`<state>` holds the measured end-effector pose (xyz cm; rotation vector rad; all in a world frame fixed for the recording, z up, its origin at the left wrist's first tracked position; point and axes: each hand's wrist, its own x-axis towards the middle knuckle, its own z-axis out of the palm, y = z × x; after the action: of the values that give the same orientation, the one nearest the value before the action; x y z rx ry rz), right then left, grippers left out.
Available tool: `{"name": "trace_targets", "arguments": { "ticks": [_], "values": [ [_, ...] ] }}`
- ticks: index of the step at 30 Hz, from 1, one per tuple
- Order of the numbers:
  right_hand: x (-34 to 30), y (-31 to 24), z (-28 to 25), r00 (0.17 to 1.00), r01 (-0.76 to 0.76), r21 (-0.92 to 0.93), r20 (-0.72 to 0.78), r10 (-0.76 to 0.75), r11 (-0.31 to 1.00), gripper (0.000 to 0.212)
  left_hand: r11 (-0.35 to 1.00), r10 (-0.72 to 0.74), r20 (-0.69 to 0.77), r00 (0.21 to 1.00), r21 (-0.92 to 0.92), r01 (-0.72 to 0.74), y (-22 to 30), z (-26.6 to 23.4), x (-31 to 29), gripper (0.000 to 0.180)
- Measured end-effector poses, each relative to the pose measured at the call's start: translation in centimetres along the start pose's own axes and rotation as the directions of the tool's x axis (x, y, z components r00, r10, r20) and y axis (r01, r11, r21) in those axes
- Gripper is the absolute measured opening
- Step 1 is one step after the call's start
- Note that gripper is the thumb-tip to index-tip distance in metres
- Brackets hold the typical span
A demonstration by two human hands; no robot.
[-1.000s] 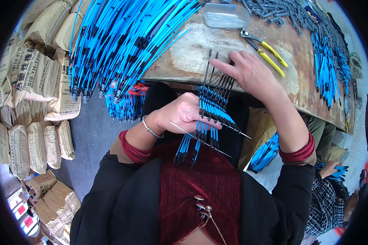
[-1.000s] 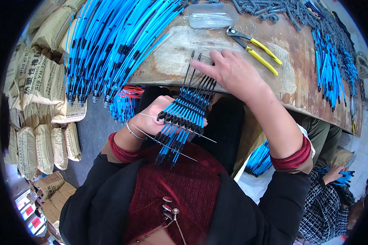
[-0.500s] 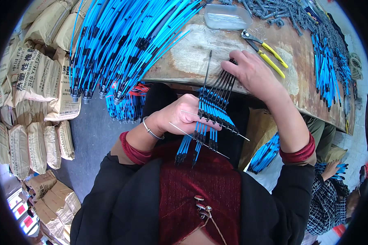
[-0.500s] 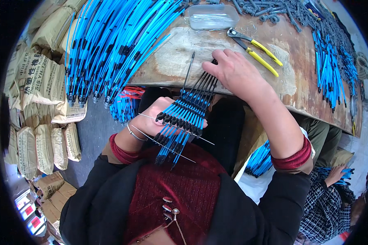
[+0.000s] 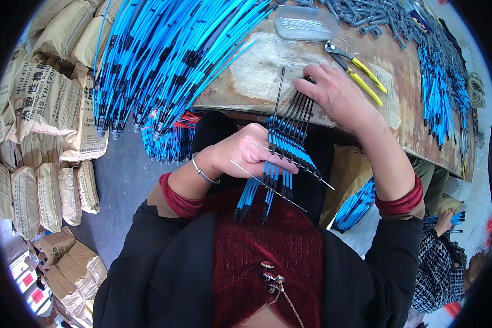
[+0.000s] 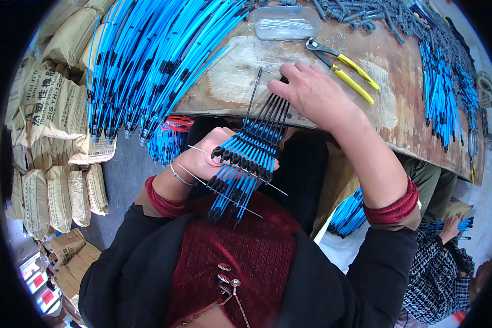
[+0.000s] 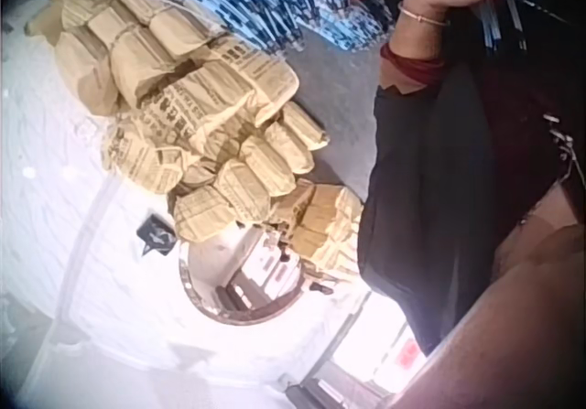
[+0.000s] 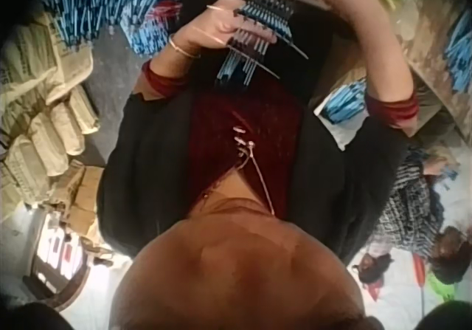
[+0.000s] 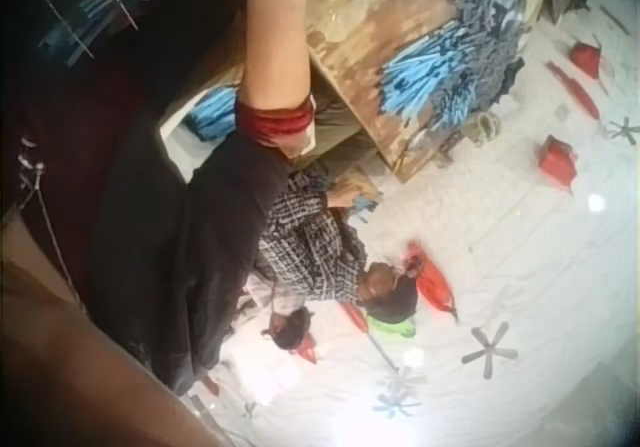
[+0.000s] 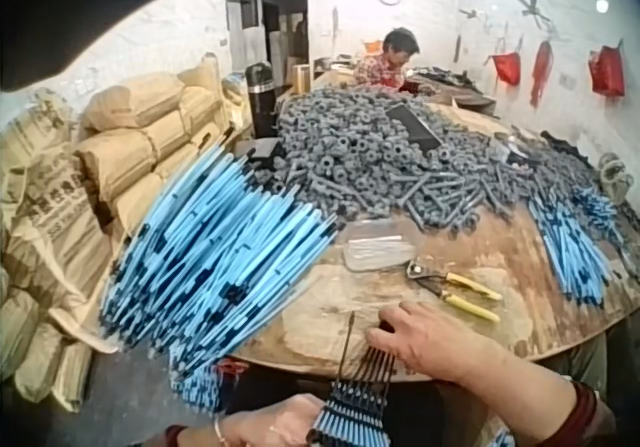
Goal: The person trims plastic pieces attached to blue rods using pliers, arranges the rods, threads thin metal pins through holes in the rods by hand, and inserts the assembled rods into a grey plastic connector.
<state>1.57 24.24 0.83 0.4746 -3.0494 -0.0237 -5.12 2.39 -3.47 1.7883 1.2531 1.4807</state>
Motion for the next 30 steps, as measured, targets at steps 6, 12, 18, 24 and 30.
{"name": "trace_targets", "arguments": {
  "ticks": [6,12,18,24,30],
  "values": [
    [0.8,-1.4,0.1,0.998,0.047,-0.170,-0.027,-0.052,0.984,0.043,0.993,-0.050,0.071,0.996,0.114,0.042,0.4,-0.2,-0.5,0.021],
    [-2.0,-4.6,-0.3,0.990,-0.004,-0.022,-0.142,0.000,1.000,0.047,0.988,0.112,0.113,0.987,0.091,-0.123,4.4,1.5,-1.2,0.023],
    [-5.7,-9.0,1.8,0.984,0.128,0.388,-0.165,-0.068,0.913,0.042,0.891,0.304,0.239,0.922,0.271,-0.364,7.2,6.2,-4.2,0.026],
    [-7.6,-13.1,10.6,0.969,0.243,0.620,-0.195,-0.153,0.746,0.041,0.962,0.155,0.117,0.981,0.207,-0.176,4.9,10.1,-8.8,0.022],
    [-7.9,-13.7,17.2,0.991,0.037,0.862,0.035,-0.132,0.506,0.045,0.880,-0.460,-0.166,0.873,-0.215,0.423,3.4,9.7,-7.7,0.017]
  ]
}}
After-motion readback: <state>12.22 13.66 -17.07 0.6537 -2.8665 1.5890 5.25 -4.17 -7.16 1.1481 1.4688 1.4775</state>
